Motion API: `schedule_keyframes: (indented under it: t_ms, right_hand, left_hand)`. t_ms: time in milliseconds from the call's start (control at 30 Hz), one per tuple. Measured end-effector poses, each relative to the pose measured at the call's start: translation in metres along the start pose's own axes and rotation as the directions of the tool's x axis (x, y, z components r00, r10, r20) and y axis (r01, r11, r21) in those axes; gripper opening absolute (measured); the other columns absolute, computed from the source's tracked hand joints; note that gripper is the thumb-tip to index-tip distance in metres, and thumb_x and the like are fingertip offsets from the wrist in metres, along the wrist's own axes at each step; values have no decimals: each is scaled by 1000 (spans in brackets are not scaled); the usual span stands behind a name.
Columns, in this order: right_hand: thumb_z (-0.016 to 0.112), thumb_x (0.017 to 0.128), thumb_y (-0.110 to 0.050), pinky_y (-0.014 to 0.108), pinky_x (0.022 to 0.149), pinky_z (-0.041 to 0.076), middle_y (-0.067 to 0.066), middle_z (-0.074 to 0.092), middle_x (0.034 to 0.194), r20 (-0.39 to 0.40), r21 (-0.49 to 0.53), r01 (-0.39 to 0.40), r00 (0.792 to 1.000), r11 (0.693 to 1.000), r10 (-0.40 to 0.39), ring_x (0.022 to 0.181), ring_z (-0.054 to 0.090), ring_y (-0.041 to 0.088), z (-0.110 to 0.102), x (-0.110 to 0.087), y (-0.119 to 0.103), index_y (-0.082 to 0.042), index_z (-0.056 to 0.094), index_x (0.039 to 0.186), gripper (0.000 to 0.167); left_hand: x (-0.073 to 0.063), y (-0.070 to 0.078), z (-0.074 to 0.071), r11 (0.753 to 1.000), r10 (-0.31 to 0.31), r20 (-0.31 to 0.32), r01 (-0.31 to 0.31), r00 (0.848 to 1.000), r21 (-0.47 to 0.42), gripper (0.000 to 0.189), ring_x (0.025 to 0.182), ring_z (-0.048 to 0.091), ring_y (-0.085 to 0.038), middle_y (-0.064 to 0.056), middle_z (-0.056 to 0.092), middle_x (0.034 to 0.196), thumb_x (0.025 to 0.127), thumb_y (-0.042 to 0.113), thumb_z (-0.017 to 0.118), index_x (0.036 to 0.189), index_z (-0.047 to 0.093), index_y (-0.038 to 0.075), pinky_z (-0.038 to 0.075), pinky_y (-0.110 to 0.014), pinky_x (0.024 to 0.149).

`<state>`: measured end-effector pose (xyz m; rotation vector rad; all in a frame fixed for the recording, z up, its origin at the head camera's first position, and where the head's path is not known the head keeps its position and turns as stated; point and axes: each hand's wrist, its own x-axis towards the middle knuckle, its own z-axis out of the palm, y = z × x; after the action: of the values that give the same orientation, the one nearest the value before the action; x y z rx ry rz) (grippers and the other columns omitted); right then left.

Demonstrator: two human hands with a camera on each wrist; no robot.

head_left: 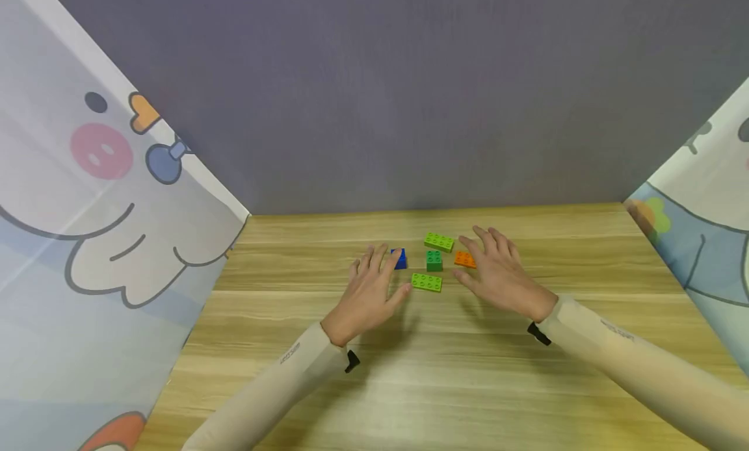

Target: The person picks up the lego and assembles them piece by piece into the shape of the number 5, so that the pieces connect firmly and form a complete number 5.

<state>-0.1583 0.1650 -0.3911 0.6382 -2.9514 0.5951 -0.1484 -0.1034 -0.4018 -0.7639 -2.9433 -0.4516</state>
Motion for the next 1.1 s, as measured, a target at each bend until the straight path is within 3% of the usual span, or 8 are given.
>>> schedule_keyframes:
  t_ms: [233, 600, 1100]
  right_hand:
    - [61, 91, -37, 65, 100, 14, 28, 22, 145, -32, 37, 10, 999, 999, -8, 132, 13, 49, 12, 8, 9, -2, 38, 140, 64]
    - [72, 86, -19, 55, 95, 35, 23, 42, 133, -55, 196, 128, 991, 972, -119, 118, 35, 38, 34, 34, 23, 2, 44, 136, 60]
    - [72, 86, -17, 48, 85, 43, 20, 52, 124, 20, 258, 17, 1000, 966, -23, 108, 44, 34, 53, 54, 29, 2, 53, 129, 51]
  left_hand:
    - [8, -3, 12, 1000, 9, -9, -9, 1000, 30, 64, 134, 24, -35, -14, 24, 149, 96, 46, 48, 148, 30, 12, 30, -59, 96]
    - [16, -4, 26, 999, 24, -16, -24, 1000, 22, 62, 127, 31, -33, -14, 33, 143, 94, 37, 56, 145, 33, 12, 33, -53, 91]
    - [17, -7, 36, 1000, -4, 7, 4, 1000, 11, 60, 126, 32, -32, -14, 36, 139, 94, 39, 54, 144, 35, 11, 35, -52, 93]
